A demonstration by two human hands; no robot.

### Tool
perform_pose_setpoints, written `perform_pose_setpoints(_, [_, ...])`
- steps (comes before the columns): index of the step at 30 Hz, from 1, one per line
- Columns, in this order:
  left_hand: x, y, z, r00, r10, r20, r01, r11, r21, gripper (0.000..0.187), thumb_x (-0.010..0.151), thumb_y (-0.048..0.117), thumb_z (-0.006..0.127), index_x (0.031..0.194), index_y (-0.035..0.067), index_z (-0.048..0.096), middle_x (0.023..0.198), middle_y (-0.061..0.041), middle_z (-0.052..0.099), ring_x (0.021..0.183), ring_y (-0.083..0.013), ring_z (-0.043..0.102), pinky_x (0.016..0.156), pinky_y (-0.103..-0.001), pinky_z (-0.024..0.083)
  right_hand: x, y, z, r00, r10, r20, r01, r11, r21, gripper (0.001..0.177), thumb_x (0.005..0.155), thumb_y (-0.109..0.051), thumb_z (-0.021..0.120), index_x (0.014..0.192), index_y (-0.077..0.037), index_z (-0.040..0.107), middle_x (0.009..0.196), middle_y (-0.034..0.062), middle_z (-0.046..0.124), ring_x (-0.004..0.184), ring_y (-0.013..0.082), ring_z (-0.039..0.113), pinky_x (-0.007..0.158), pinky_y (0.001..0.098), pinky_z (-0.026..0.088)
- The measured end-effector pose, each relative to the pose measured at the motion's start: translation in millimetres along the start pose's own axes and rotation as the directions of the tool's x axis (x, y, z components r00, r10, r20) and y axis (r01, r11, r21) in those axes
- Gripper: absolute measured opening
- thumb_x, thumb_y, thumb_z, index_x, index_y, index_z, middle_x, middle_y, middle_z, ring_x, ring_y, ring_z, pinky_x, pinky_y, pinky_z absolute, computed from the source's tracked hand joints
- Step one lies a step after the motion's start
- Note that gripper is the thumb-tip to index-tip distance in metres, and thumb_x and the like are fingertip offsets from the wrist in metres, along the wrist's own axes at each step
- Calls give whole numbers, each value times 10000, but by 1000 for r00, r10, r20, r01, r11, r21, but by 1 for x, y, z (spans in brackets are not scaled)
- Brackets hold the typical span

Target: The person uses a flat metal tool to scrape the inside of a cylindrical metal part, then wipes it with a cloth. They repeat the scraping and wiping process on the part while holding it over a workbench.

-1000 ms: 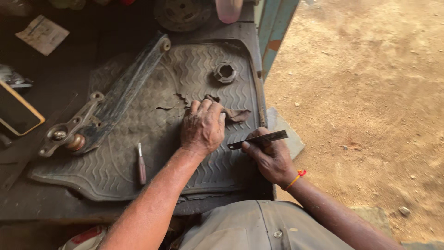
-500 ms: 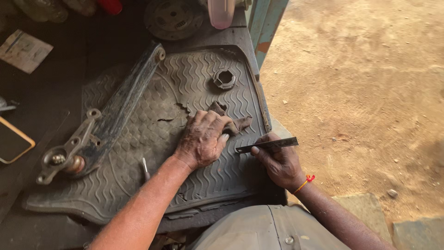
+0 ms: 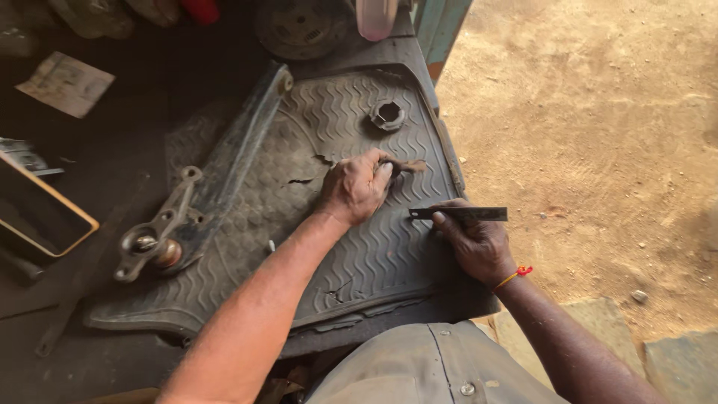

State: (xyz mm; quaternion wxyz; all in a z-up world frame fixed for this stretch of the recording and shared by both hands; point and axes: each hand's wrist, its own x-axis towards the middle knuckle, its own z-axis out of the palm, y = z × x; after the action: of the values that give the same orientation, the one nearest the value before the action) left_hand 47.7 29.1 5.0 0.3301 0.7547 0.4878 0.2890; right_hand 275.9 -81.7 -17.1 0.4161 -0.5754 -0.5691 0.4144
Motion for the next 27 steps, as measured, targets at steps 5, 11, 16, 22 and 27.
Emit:
perform_pose_setpoints(5, [4,-15,-30,981,-120,-151,-36,654,-756,201,1040,170,555,1162,50,660,950,-1,690,856,-92,625,793,-267,535,1,0,3,999,-33,-29,32,999,-34,171,1009,-147,653,1120,-39,723,874,3,713,805,74,638,702,242,523])
perform_pose_setpoints(11, [-63,-14,-126,880,-287,-377,-134,613,-779,227,1035,143,563,1210,27,651,984,-19,657,872,-98,612,816,-258,512,2,-27,9,995,33,-93,-15,982,186,205,1048,-133,604,1199,-35,703,938,22,725,830,98,642,720,243,516])
perform_pose_setpoints(16, [-140,-8,-142,884,-362,-296,66,722,-688,215,1018,218,529,1141,62,609,992,-6,743,698,-142,727,600,-261,537,37,-78,33,994,-102,45,95,984,149,226,1023,-97,611,1228,-48,692,1046,21,722,943,95,687,758,245,556])
perform_pose_setpoints(22, [-175,-20,-99,873,-313,-374,260,947,-187,292,1032,268,590,1179,36,688,955,-15,741,866,-91,680,763,-269,544,92,-123,98,906,-375,196,423,820,-386,322,985,-159,713,1274,-32,650,1121,174,735,992,313,720,846,383,562])
perform_pose_setpoints(27, [-178,-6,-71,816,-506,-280,160,663,-732,462,1086,340,542,1393,-1,590,1067,-73,568,986,-160,521,913,-319,442,60,-135,113,724,-652,225,680,623,-386,680,870,-198,739,1465,-26,458,1392,231,613,1264,400,627,1062,448,535])
